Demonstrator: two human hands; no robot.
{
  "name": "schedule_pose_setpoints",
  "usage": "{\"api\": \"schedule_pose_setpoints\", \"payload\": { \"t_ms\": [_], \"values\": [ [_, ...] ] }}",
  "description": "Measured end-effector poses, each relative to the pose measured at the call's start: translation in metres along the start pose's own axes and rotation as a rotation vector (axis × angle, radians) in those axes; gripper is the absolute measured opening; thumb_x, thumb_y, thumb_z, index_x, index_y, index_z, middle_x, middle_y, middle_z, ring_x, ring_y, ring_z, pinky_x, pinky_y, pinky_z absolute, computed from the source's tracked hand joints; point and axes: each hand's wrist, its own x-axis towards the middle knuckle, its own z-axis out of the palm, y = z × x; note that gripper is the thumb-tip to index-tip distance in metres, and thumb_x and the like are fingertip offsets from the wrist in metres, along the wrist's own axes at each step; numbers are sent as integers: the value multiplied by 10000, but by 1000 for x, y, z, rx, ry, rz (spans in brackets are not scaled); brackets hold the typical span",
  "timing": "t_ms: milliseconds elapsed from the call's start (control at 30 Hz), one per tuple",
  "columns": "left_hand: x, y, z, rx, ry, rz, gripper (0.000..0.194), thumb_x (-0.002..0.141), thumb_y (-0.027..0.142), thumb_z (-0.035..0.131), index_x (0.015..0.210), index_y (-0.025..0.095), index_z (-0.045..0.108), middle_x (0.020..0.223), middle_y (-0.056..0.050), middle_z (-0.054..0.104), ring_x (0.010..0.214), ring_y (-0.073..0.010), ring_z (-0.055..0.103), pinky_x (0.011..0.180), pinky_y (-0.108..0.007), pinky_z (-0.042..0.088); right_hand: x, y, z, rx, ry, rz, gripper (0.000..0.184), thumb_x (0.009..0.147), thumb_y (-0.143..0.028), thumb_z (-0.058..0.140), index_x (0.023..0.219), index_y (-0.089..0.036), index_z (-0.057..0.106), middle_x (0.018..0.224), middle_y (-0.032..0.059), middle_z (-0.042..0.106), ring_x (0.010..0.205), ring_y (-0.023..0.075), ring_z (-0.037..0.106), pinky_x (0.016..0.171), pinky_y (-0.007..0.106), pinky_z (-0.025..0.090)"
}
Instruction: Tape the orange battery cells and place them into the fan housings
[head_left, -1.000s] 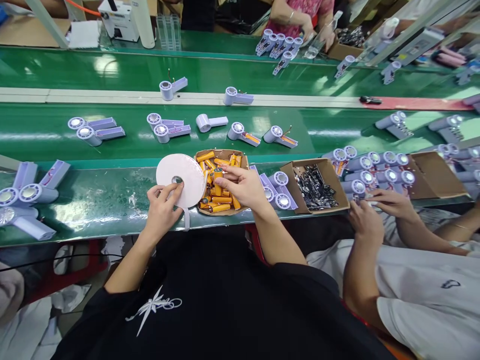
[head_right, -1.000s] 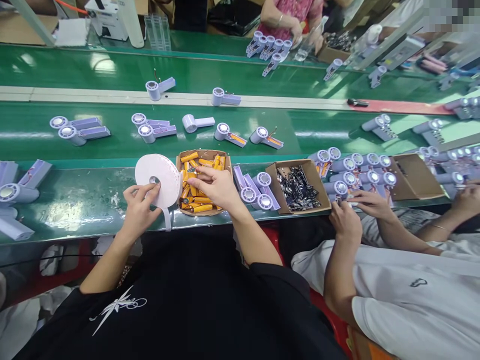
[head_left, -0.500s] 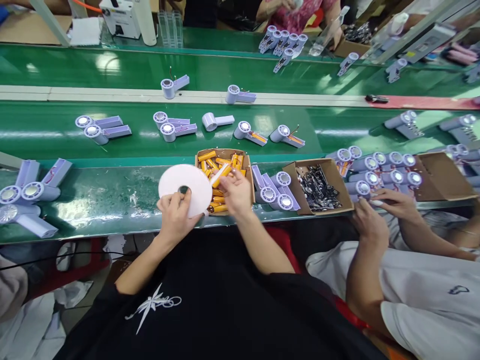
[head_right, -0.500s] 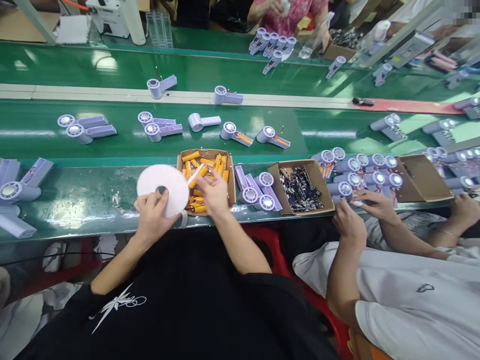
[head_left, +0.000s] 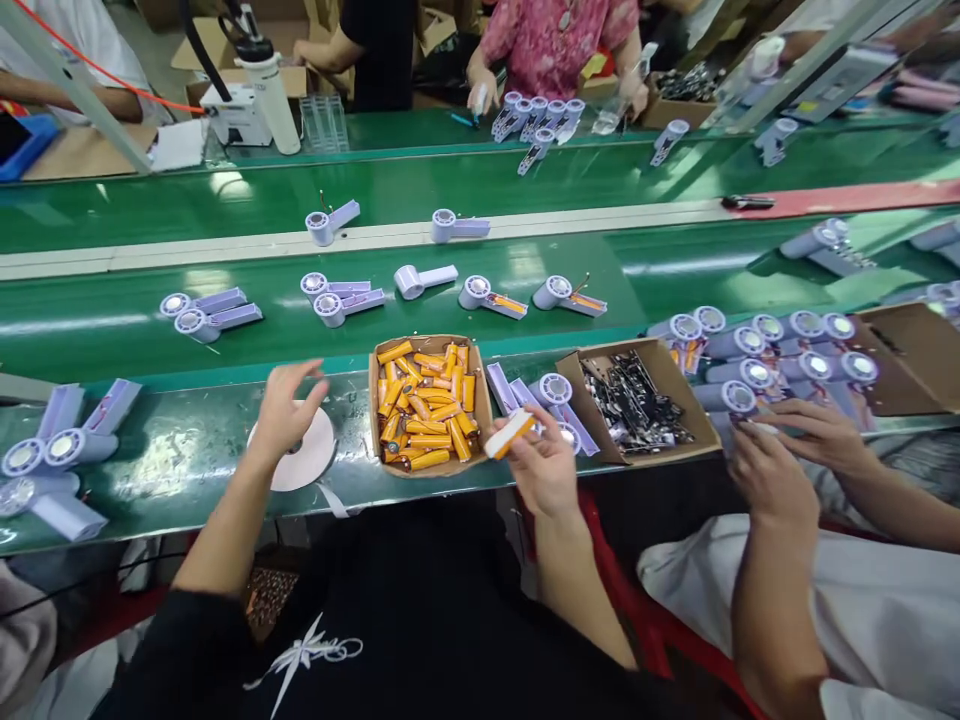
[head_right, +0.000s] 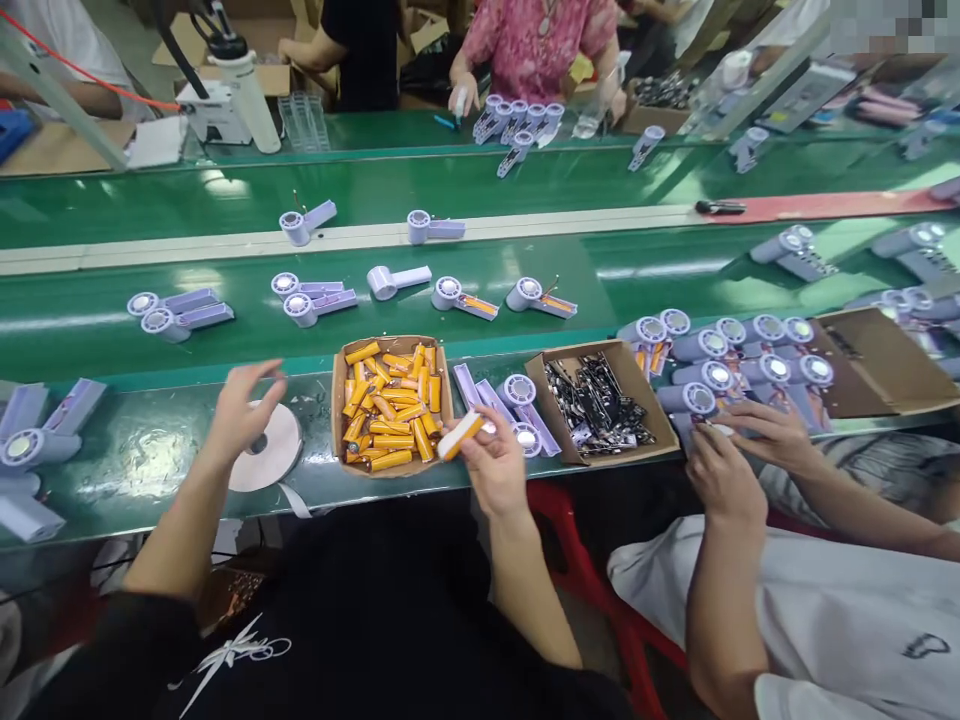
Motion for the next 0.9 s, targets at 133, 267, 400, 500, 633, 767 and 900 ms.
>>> {"api": "schedule_pose_setpoints", "payload": {
  "t_ms": [133,267,400,500,633,767,900],
  "values": [
    [174,68,73,75,-172,84,629,1070,478,530,1596,135,546,1561,-197,653,1454,-346,525,1279,-506,355,-23,21,37,91,-324,200,559,693,-453,1035,1156,-366,734,926,24,868,906,359,877,852,568,743],
    [274,107,119,248,-394,-14,640,1049,457,577,1557,71,533,1559,-292,620,1427,-392,551,1186,-516,429,-35,21,40,130,-419,198,558,762,-435,1010,1242,-365,737,965,14,876,930,323,884,921,539,735],
    [274,96,122,287,-514,129,626,943,440,723,1490,169,585,1403,-186,741,1227,-335,707,1043,-409,538,-48,28,-17,157,-307,179,591,774,-417,1022,1275,-301,731,1014,61,887,913,307,886,897,493,734],
    [249,81,114,344,-571,305,505,905,379,749,1393,272,675,1508,-98,703,1324,-332,678,1103,-420,531,-50,32,-58,194,-269,195,607,746,-440,1044,1239,-282,727,968,66,883,872,304,883,846,476,735],
    [230,80,115,419,-606,485,427,925,198,659,1337,284,733,1569,-88,662,1423,-339,600,1112,-444,537,-24,21,-50,130,-389,136,657,758,-544,1018,1276,-279,714,987,82,880,876,314,878,792,467,729],
    [227,88,120,467,-598,591,519,970,80,511,1405,289,703,1584,-102,651,1458,-351,551,1028,-466,590,18,-11,-2,-78,-495,-3,634,885,-567,919,1396,-280,679,1071,99,880,1010,305,868,881,446,714],
    [225,92,124,484,-568,652,567,1002,65,440,1470,288,668,1648,-111,595,1540,-378,471,987,-486,626,50,-45,25,-249,-631,-102,612,940,-554,873,1456,-275,698,1115,90,870,1069,279,846,952,405,692]
  ]
}}
